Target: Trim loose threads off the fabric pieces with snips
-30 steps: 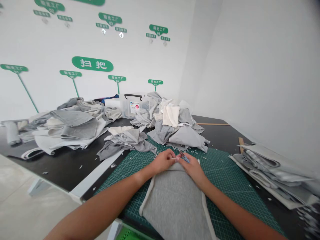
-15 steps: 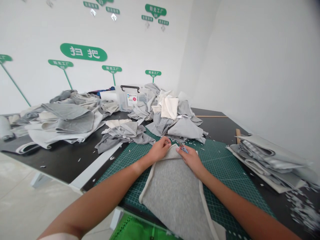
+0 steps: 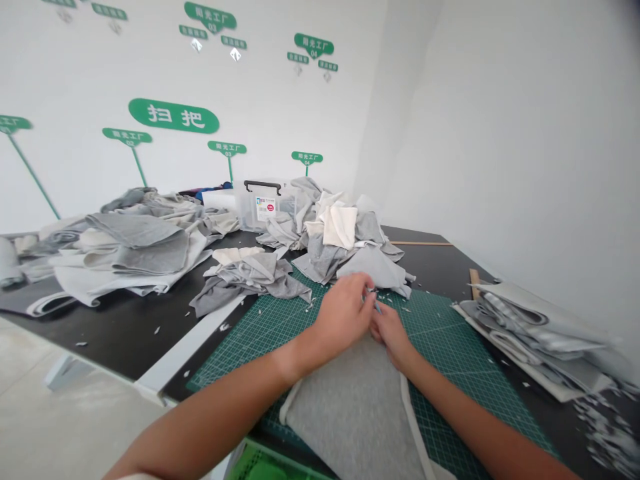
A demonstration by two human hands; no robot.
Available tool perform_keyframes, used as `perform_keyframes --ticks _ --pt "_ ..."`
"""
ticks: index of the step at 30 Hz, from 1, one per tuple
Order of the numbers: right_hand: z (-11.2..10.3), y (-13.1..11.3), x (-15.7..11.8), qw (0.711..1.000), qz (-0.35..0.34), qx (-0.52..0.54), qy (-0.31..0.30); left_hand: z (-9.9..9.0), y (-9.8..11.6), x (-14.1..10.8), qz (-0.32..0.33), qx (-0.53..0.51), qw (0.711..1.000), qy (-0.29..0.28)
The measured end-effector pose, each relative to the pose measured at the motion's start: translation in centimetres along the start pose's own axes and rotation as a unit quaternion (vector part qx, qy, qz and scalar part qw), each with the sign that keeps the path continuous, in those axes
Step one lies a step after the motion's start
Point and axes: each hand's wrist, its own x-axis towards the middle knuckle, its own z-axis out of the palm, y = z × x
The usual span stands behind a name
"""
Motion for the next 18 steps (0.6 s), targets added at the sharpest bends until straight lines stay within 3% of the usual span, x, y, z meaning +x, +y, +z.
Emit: perform_keyframes --ticks 2,4,6,10,18 --pt "0.0 -0.1 0.0 1.0 0.003 0.014 0.0 1.4 -3.8 0.4 -0.038 0.073 0.996 0.041" --pt "0.0 -0.1 0.0 1.0 0.008 0.027 0.0 2.5 -7.0 0.4 -0.063 0.079 0.995 0.003" --pt "-0.1 -0.1 0.1 0.999 0.012 0.037 0.001 3.2 -8.9 0.2 -0.089 0.042 0.994 -0.055" --pt "-0.2 0.0 0.0 0.999 0.014 0.044 0.004 3.9 -9.3 -0.4 -0.091 -0.029 0.989 -0.114" --pt "-0.3 0.0 0.0 0.999 0.003 0.031 0.009 4.5 -10.0 0.1 -0.072 -0.092 0.991 -0.069"
